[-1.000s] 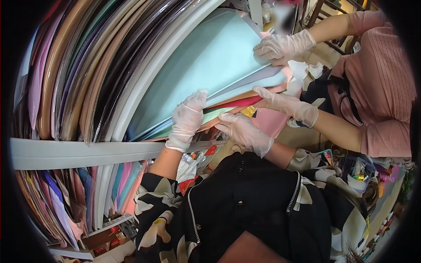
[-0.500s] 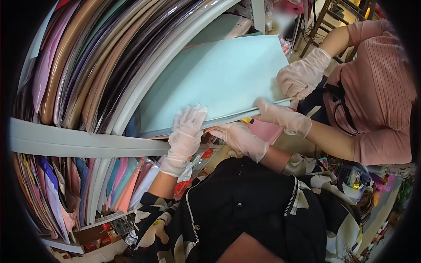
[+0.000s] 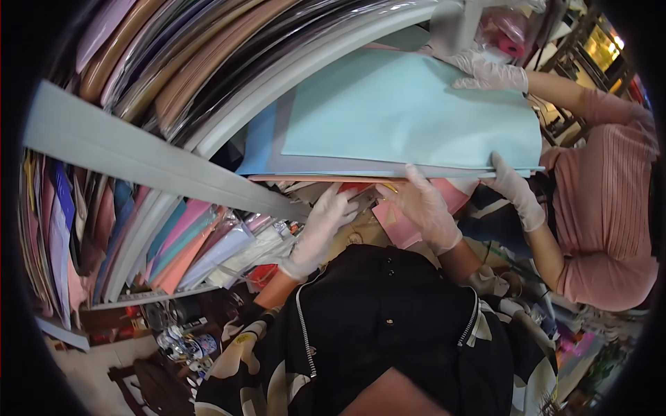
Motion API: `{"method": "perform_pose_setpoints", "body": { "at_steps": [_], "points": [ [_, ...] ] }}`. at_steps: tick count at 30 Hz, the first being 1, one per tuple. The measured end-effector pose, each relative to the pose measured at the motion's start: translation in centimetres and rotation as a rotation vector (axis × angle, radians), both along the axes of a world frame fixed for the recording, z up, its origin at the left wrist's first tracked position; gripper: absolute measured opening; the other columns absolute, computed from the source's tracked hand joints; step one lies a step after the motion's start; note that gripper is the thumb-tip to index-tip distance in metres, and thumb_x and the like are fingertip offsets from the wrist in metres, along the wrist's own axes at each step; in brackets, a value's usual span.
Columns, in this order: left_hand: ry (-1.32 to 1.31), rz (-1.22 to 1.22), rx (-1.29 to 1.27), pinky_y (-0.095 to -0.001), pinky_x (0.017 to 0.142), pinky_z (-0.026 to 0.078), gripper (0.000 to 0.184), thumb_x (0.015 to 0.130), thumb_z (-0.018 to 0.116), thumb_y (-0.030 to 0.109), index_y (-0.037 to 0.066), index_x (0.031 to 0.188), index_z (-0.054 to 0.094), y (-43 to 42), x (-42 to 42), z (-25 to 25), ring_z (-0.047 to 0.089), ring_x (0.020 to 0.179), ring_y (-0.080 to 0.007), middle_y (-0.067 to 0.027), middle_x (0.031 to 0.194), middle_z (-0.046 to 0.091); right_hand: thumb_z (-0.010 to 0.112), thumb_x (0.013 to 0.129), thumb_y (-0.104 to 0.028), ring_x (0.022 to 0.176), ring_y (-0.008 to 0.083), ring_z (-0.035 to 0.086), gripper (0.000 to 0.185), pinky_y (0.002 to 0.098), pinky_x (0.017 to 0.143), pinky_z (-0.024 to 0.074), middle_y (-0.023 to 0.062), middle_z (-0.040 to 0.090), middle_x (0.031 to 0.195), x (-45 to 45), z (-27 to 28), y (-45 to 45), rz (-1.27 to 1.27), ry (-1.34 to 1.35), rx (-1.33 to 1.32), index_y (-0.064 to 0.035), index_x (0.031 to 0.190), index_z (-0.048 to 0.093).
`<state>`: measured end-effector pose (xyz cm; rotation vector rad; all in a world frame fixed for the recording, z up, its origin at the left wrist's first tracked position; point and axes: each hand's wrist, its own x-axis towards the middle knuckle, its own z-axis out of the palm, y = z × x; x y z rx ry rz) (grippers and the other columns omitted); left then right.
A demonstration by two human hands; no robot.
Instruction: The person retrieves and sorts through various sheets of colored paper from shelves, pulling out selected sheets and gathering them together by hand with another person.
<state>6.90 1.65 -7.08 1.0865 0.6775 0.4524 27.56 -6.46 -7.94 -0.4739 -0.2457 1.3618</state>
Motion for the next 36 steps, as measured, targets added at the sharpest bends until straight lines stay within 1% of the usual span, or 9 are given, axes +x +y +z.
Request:
{"method": "perform_pose_setpoints", "body": {
  "at_steps": [4,7,10,20,25,28,31,35,36],
  "points": [
    [-0.573,0.144,-0.486,-0.0435,0.114,0.035,0.048,0.104,0.047,0.032,0.003,0.141,0.037,0.9,2.5,1.5,0.044,0.131,-0.0240,-0.0125,0.141,0.047,0.056,0.100,-0.027,0.122,0.0267,0.052,0.037,0.0473,0.104,0.0410,0.0083,0.054,0.130,0.5,-0.9,-1.3,-0.035,-0.035,-0.101,-0.0077,0.130,0.049],
    [-0.639,0.355,-0.583,-0.0438,0.115,0.036,0.043,0.102,0.052,0.025,0.003,0.137,0.040,0.8,3.7,1.4,0.045,0.131,-0.0258,-0.0124,0.139,0.048,0.056,0.099,-0.033,0.125,0.0251,0.048,0.045,0.0443,0.106,0.0393,0.0060,0.051,0.135,1.6,-2.7,-2.9,0.001,-0.099,-0.104,-0.0109,0.136,0.045],
    [-0.757,0.318,-0.752,-0.0445,0.113,0.039,0.041,0.100,0.054,0.019,0.001,0.135,0.041,1.3,3.4,-0.1,0.046,0.130,-0.0284,-0.0131,0.139,0.048,0.055,0.099,-0.036,0.124,0.0239,0.048,0.046,0.0430,0.106,0.0393,0.0043,0.050,0.136,1.7,-2.0,-4.0,0.010,-0.149,-0.088,-0.0139,0.138,0.044],
    [-0.681,0.222,-0.628,-0.0443,0.115,0.036,0.046,0.102,0.050,0.022,-0.001,0.139,0.036,-0.1,4.7,-1.4,0.044,0.132,-0.0304,-0.0164,0.142,0.045,0.055,0.100,-0.030,0.115,0.0218,0.056,0.037,0.0419,0.095,0.0469,0.0078,0.053,0.135,2.2,-3.4,-5.3,-0.005,-0.208,-0.202,-0.0149,0.133,0.047],
    [-0.527,0.140,-0.464,-0.0405,0.107,0.042,0.058,0.101,0.052,0.034,0.000,0.143,0.033,-1.0,4.4,-1.3,0.047,0.128,-0.0263,-0.0160,0.145,0.042,0.055,0.100,-0.026,0.108,0.0226,0.061,0.051,0.0378,0.091,0.0511,0.0111,0.055,0.135,1.4,-3.5,-6.4,0.028,-0.250,-0.228,-0.0072,0.144,0.038],
    [-0.572,-0.076,-0.499,-0.0389,0.107,0.039,0.055,0.103,0.048,0.034,0.009,0.149,0.032,-0.2,3.6,-4.0,0.051,0.122,-0.0228,-0.0119,0.149,0.041,0.054,0.100,-0.023,0.106,0.0217,0.062,0.048,0.0376,0.090,0.0518,0.0113,0.057,0.132,1.6,-5.3,-6.9,0.035,-0.269,-0.298,-0.0038,0.142,0.043],
    [-0.506,-0.087,-0.261,-0.0393,0.107,0.039,0.060,0.102,0.050,0.036,0.014,0.153,0.026,-0.9,3.6,-1.7,0.051,0.122,-0.0227,-0.0129,0.150,0.039,0.055,0.100,-0.026,0.104,0.0158,0.061,0.046,0.0317,0.088,0.0509,0.0091,0.061,0.127,1.0,-4.8,-7.7,0.075,-0.336,-0.356,-0.0053,0.140,0.045],
    [-0.510,-0.008,-0.366,-0.0377,0.103,0.043,0.056,0.100,0.052,0.036,0.012,0.148,0.036,-0.8,3.3,-2.0,0.052,0.120,-0.0256,-0.0140,0.151,0.036,0.056,0.098,-0.026,0.096,0.0128,0.060,0.046,0.0287,0.086,0.0500,0.0069,0.063,0.119,0.7,-6.5,-8.7,0.126,-0.365,-0.299,-0.0051,0.138,0.048],
    [-0.322,-0.046,-0.062,-0.0383,0.103,0.042,0.053,0.100,0.051,0.034,0.010,0.146,0.038,-0.8,3.6,-1.6,0.052,0.120,-0.0255,-0.0136,0.149,0.039,0.058,0.097,-0.025,0.093,0.0115,0.059,0.046,0.0275,0.084,0.0493,0.0055,0.063,0.113,0.5,-6.3,-8.9,0.101,-0.397,-0.330,-0.0042,0.137,0.049]
  ]
}}
